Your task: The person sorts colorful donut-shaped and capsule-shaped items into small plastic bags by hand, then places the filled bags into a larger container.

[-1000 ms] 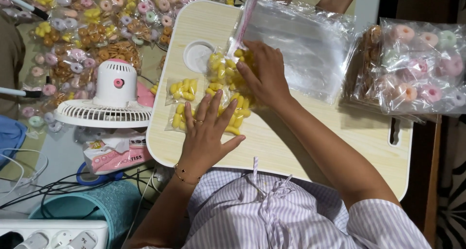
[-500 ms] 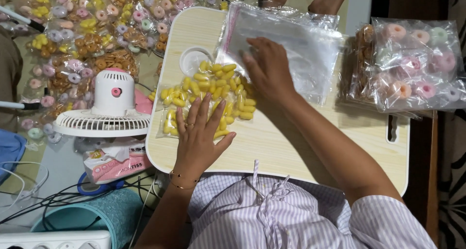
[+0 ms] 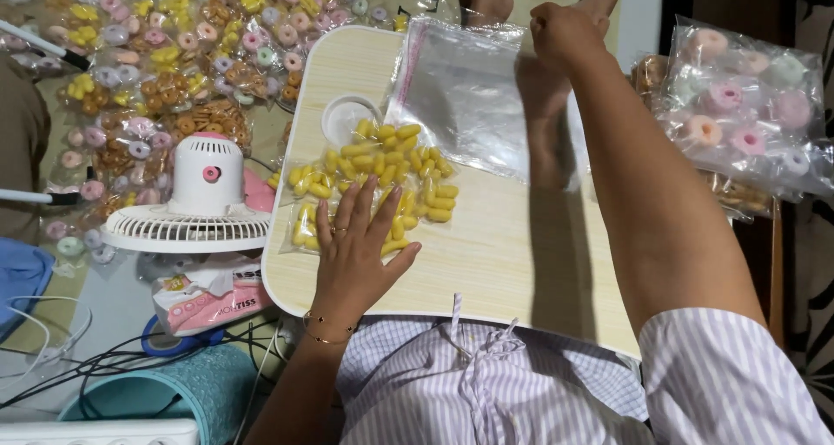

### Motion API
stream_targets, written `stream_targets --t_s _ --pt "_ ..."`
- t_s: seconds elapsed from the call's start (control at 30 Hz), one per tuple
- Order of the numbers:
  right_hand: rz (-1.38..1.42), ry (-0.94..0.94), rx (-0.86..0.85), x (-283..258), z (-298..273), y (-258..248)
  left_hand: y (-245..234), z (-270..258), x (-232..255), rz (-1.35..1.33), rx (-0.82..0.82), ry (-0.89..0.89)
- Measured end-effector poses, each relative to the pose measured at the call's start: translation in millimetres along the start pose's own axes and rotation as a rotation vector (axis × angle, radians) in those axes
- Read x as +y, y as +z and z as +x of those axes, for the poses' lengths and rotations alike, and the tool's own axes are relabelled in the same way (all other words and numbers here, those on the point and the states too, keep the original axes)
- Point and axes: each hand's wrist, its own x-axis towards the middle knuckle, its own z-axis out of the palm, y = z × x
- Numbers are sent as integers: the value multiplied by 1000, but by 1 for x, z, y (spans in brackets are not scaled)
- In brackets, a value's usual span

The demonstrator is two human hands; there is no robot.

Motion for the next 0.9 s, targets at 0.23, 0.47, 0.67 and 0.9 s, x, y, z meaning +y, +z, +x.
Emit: stream_targets --t_s 0.23,0.47,0.67,0.9 --pt "-27 -77 -169 11 30 2 1 0 -1 38 22 12" --pt "397 32 -196 -23 -6 -69 0 -1 -1 39 20 11" --pt "233 -14 -293 -29 -22 -107 4 -1 -1 23 27 6" --pt "207 -42 -276 -46 -51 -133 4 0 -1 42 37 -2"
